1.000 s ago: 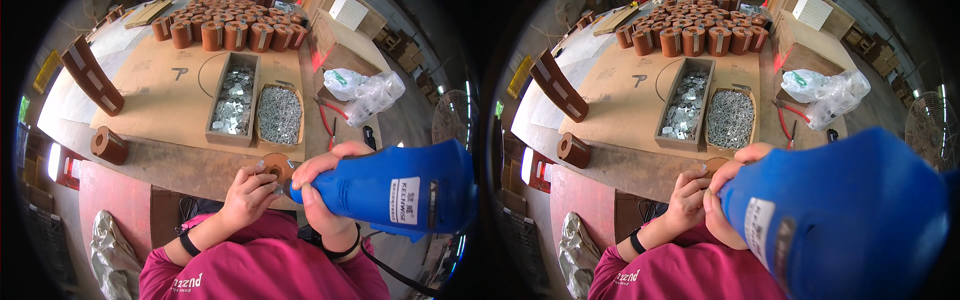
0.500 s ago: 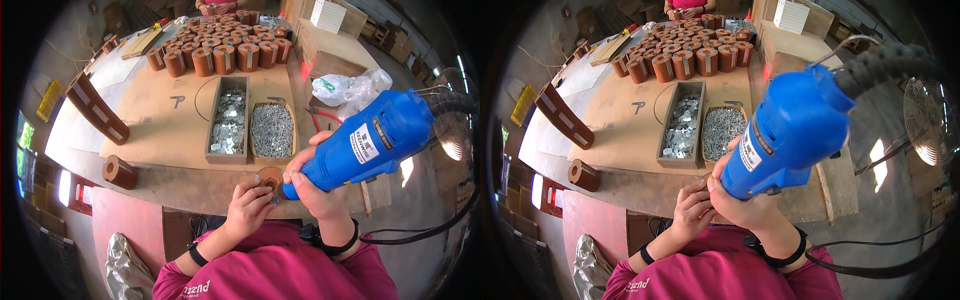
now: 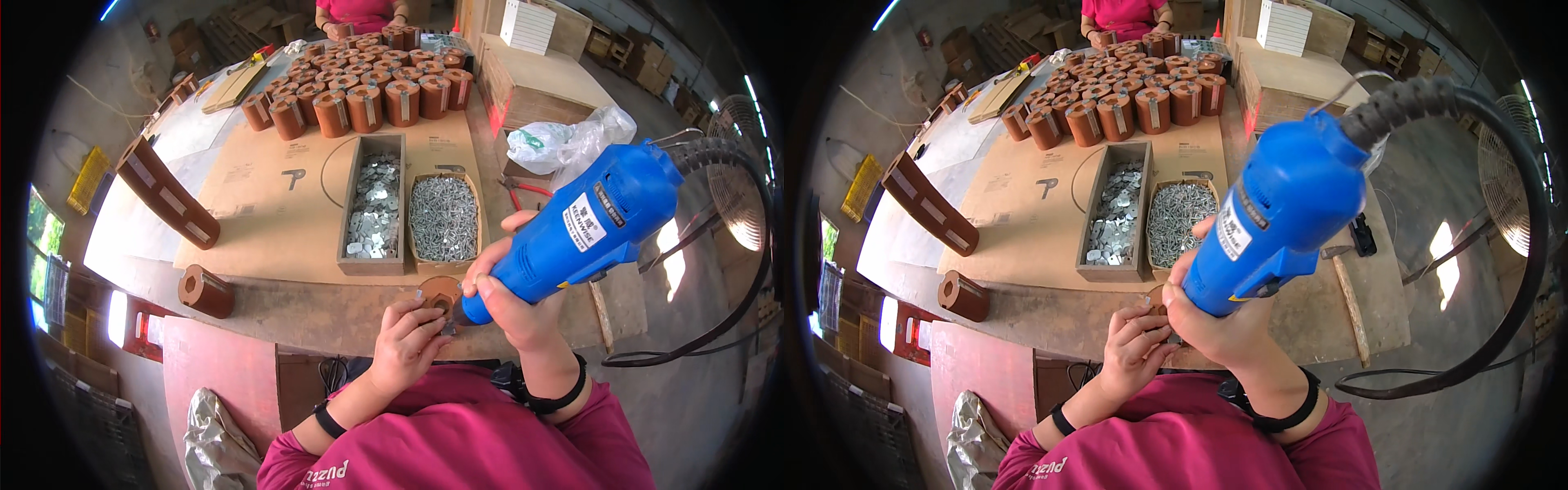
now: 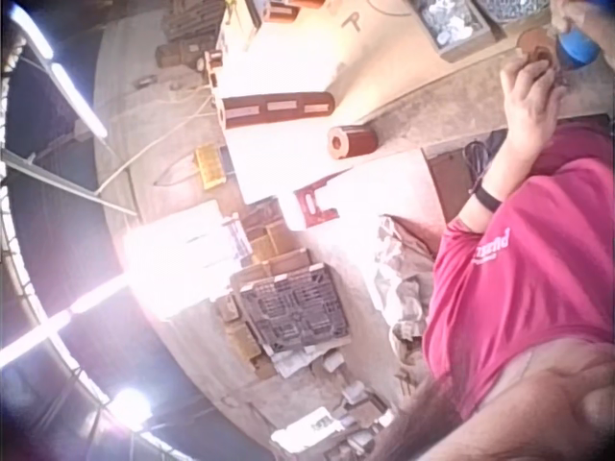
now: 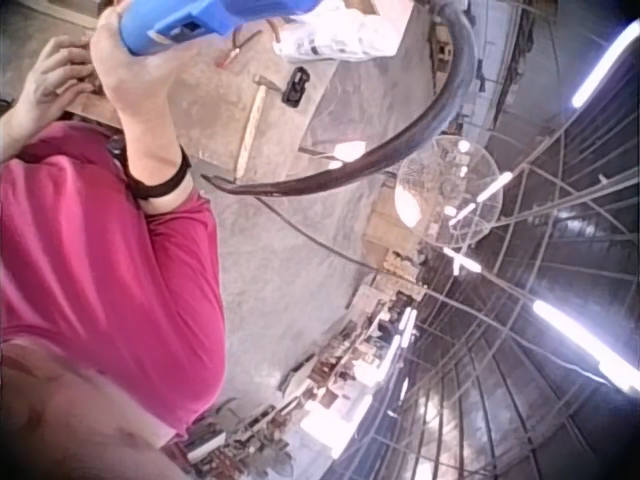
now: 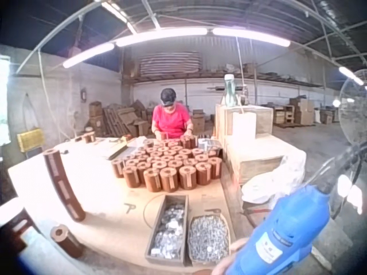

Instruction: The person is assembling small cylindrical wooden components by attaching metal brackets using an electric screwdriver.

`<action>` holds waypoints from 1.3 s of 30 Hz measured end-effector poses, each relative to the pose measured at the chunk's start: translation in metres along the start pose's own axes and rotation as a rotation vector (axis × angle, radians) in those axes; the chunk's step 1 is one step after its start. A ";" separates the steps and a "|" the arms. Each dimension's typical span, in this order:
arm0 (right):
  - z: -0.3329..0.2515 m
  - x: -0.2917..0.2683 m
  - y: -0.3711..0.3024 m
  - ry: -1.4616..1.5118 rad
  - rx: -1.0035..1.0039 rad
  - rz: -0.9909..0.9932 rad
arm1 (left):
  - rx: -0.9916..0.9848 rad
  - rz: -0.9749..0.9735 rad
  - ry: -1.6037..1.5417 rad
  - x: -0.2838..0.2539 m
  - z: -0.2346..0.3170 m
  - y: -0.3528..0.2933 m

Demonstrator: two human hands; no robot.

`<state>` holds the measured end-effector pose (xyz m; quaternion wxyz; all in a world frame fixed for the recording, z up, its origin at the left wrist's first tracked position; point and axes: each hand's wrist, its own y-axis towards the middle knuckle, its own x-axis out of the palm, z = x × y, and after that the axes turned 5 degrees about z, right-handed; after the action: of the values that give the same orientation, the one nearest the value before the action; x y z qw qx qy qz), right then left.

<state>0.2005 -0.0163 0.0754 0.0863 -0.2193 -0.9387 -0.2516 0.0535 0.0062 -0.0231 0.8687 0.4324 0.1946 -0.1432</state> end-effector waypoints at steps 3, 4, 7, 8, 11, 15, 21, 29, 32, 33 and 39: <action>-0.005 -0.002 -0.001 0.088 0.019 -0.051 | 0.008 0.003 0.007 -0.002 0.003 0.000; -0.004 -0.003 -0.001 0.091 0.019 -0.050 | 0.009 0.002 0.009 -0.002 0.003 0.000; -0.001 -0.003 -0.003 -0.006 -0.014 -0.013 | 0.011 0.002 0.010 -0.001 0.003 0.000; -0.005 -0.002 -0.003 -0.016 0.024 -0.047 | 0.006 -0.002 0.019 -0.001 0.003 0.000; -0.009 0.004 -0.002 -0.052 0.022 -0.111 | 0.011 -0.004 0.027 -0.001 0.003 0.001; -0.012 0.013 -0.002 -0.071 0.010 -0.140 | -0.002 -0.022 0.019 -0.003 0.004 0.002; -0.007 0.006 0.001 -0.012 0.053 -0.062 | 0.038 0.021 0.003 0.002 0.002 -0.002; 0.011 -0.049 0.002 0.377 0.148 0.275 | -0.037 0.026 0.016 0.002 0.008 0.003; 0.014 -0.072 -0.003 0.468 0.242 0.378 | -0.020 0.027 0.032 0.002 0.005 0.003; 0.018 -0.079 -0.006 0.465 0.262 0.398 | -0.006 0.017 0.034 0.001 0.004 0.003; 0.042 -0.107 -0.021 0.443 0.392 0.488 | 0.025 -0.034 0.057 0.000 0.003 0.002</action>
<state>0.2838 -0.0502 0.0010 0.3849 -0.3561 -0.8476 -0.0808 0.0554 0.0051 -0.0199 0.8549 0.4436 0.2249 -0.1477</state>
